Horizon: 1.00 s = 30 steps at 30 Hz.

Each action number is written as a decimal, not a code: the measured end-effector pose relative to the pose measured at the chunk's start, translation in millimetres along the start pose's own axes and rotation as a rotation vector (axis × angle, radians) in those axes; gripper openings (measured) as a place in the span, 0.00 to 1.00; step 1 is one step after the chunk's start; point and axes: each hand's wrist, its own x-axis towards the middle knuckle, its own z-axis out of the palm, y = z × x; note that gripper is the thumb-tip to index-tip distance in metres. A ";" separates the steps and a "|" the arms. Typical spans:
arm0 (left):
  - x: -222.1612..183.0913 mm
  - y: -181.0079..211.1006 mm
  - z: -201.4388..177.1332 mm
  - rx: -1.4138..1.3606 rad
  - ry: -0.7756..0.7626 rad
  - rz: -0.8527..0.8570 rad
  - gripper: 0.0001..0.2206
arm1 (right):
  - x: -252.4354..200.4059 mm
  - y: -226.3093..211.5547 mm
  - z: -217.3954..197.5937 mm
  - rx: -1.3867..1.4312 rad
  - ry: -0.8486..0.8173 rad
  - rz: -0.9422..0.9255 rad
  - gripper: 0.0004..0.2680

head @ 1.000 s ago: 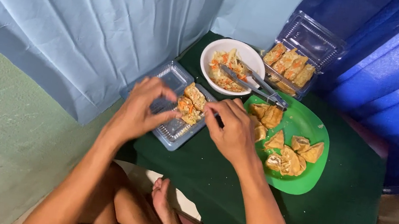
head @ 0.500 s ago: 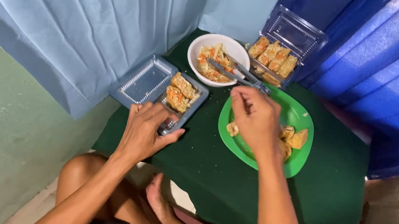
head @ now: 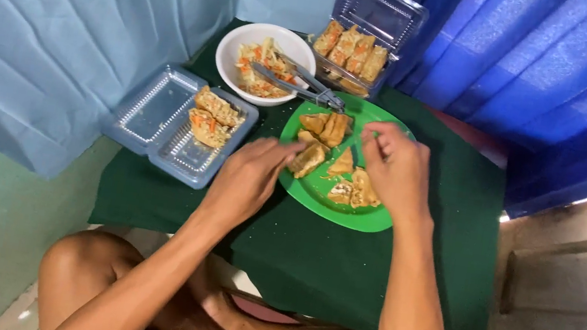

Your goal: Stuffing fried tofu pieces with a shredded vegetable mixture using metal tongs

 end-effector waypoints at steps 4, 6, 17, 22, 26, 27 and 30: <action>18.0 -7.3 23.1 0.047 -0.099 -0.051 0.18 | -7.6 -10.3 4.7 0.006 -0.086 0.070 0.04; 23.3 -6.8 26.3 0.032 -0.048 -0.108 0.16 | -4.1 -21.7 4.9 -0.062 -0.140 -0.065 0.04; 7.2 -17.0 34.6 -0.141 -0.023 -0.128 0.18 | -1.2 -18.2 17.1 0.025 -0.046 -0.124 0.03; 3.2 -27.5 43.0 -0.241 -0.057 -0.117 0.20 | -1.3 -11.3 12.4 0.163 0.034 -0.211 0.05; 3.0 -26.2 42.3 -0.280 0.019 -0.163 0.14 | -2.9 -18.4 20.2 0.183 0.051 -0.210 0.07; 2.4 -24.8 40.9 -0.301 0.028 -0.167 0.14 | -4.7 -22.9 22.1 0.189 0.046 -0.182 0.10; 4.8 -18.1 35.1 -0.357 0.050 -0.196 0.16 | -6.3 -27.1 25.5 0.179 0.043 -0.159 0.06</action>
